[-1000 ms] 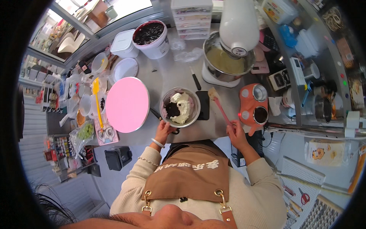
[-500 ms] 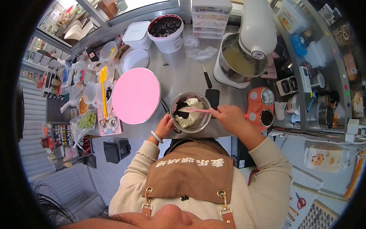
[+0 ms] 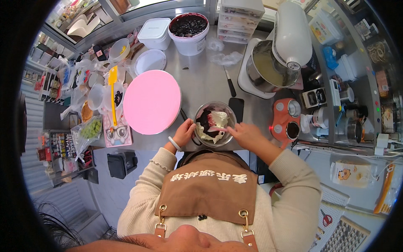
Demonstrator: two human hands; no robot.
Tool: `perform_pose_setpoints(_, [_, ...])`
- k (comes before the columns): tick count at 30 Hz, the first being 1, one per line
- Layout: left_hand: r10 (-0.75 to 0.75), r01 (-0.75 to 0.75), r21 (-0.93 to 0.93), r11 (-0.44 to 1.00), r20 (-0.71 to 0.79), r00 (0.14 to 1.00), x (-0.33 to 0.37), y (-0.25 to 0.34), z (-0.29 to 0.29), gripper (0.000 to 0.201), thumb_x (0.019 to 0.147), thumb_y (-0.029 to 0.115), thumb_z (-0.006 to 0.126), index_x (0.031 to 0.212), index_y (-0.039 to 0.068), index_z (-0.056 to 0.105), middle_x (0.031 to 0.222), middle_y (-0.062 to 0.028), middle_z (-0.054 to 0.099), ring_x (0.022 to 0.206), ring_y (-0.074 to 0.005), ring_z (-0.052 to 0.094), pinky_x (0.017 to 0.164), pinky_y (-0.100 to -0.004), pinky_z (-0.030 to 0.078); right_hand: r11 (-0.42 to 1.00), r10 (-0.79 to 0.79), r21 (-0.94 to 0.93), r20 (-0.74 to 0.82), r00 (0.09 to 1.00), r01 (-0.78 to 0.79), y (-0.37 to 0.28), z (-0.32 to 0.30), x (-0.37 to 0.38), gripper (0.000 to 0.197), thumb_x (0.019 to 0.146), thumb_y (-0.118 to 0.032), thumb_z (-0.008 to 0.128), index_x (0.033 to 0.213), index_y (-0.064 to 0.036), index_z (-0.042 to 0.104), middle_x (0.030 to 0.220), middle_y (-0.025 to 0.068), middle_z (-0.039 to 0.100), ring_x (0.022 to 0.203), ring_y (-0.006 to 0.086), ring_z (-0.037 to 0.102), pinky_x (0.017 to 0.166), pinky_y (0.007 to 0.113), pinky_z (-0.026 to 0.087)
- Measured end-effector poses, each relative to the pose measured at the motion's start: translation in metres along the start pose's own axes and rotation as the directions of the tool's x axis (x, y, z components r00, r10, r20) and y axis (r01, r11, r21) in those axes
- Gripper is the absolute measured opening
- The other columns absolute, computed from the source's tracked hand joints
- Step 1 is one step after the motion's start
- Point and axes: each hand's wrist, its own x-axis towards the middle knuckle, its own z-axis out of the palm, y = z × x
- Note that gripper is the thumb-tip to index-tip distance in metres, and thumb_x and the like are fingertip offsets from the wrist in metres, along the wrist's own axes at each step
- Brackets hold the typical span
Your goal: The person scoops a white powder into a mixing bowl, operates a stand mixer, then stirs a pink mixture in a separate bowl with a spatula. They also wipe a yellow spatula and a knife with a paper towel and place a container on a pink turntable.
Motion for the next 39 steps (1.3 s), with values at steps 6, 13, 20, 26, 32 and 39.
perform_pose_setpoints(6, [-0.032,0.029,-0.031,0.999,-0.107,0.994,0.005,0.011,-0.003,0.016,0.104,0.016,0.048,0.091,0.006,0.044,0.073,0.0003,0.048,0.058,-0.0082,0.050,0.053,-0.0237,0.044,0.962,0.258,-0.135,0.182,0.949,-0.236,-0.007,0.003,0.002,0.035,0.088,-0.014,0.057,0.122,-0.0175,0.061,0.080,0.0067,0.059,0.075,0.0268,0.065,0.056,0.042,0.053])
perform_pose_setpoints(13, [0.099,-0.087,0.120,0.989,-0.097,0.990,0.017,0.004,-0.008,0.016,0.103,0.016,0.049,0.094,0.004,0.045,0.077,-0.0020,0.048,0.068,-0.0100,0.046,0.060,-0.0290,0.046,0.993,0.074,-0.075,-0.155,0.985,-0.086,-0.008,0.008,0.017,0.033,0.085,-0.013,0.058,0.118,-0.0154,0.061,0.081,0.0046,0.058,0.072,0.0251,0.064,0.057,0.039,0.052])
perform_pose_setpoints(20, [-0.002,0.002,0.006,1.000,-0.095,0.995,0.025,0.008,-0.011,0.017,0.102,0.017,0.050,0.094,0.003,0.046,0.076,-0.0028,0.047,0.068,-0.0113,0.045,0.062,-0.0292,0.044,0.985,-0.107,-0.142,-0.054,0.993,0.098,-0.022,0.001,0.016,0.027,0.083,-0.016,0.060,0.110,-0.0145,0.064,0.078,0.0034,0.057,0.068,0.0211,0.062,0.054,0.038,0.050])
perform_pose_setpoints(26, [0.020,-0.012,0.146,0.989,-0.057,0.998,0.027,0.022,-0.004,0.017,0.102,0.018,0.050,0.094,0.003,0.047,0.076,-0.0022,0.049,0.069,-0.0107,0.048,0.061,-0.0286,0.049,0.986,0.062,-0.159,0.028,0.998,-0.057,0.038,0.001,0.068,0.021,0.091,-0.021,0.057,0.108,-0.0154,0.068,0.082,0.0066,0.064,0.079,0.0249,0.067,0.065,0.042,0.052])
perform_pose_setpoints(32, [0.158,-0.132,0.134,0.982,-0.206,0.966,0.023,-0.005,0.006,0.019,0.101,0.018,0.051,0.093,0.001,0.046,0.072,-0.0075,0.050,0.065,-0.0157,0.046,0.063,-0.0321,0.045,0.651,0.340,0.374,0.634,0.695,-0.660,0.036,0.033,0.003,0.027,0.098,-0.027,0.055,0.091,-0.0099,0.074,0.081,0.0107,0.071,0.075,0.0228,0.068,0.067,0.043,0.052])
perform_pose_setpoints(39, [0.119,-0.093,0.154,0.984,-0.167,0.979,0.022,-0.017,0.001,0.016,0.103,0.017,0.048,0.093,0.005,0.044,0.078,-0.0022,0.048,0.069,-0.0097,0.047,0.061,-0.0283,0.049,0.767,0.507,0.579,-0.284,0.814,-0.276,0.016,0.077,0.017,0.019,0.097,-0.026,0.059,0.108,-0.0180,0.072,0.069,0.0076,0.061,0.058,0.0231,0.060,0.050,0.038,0.047])
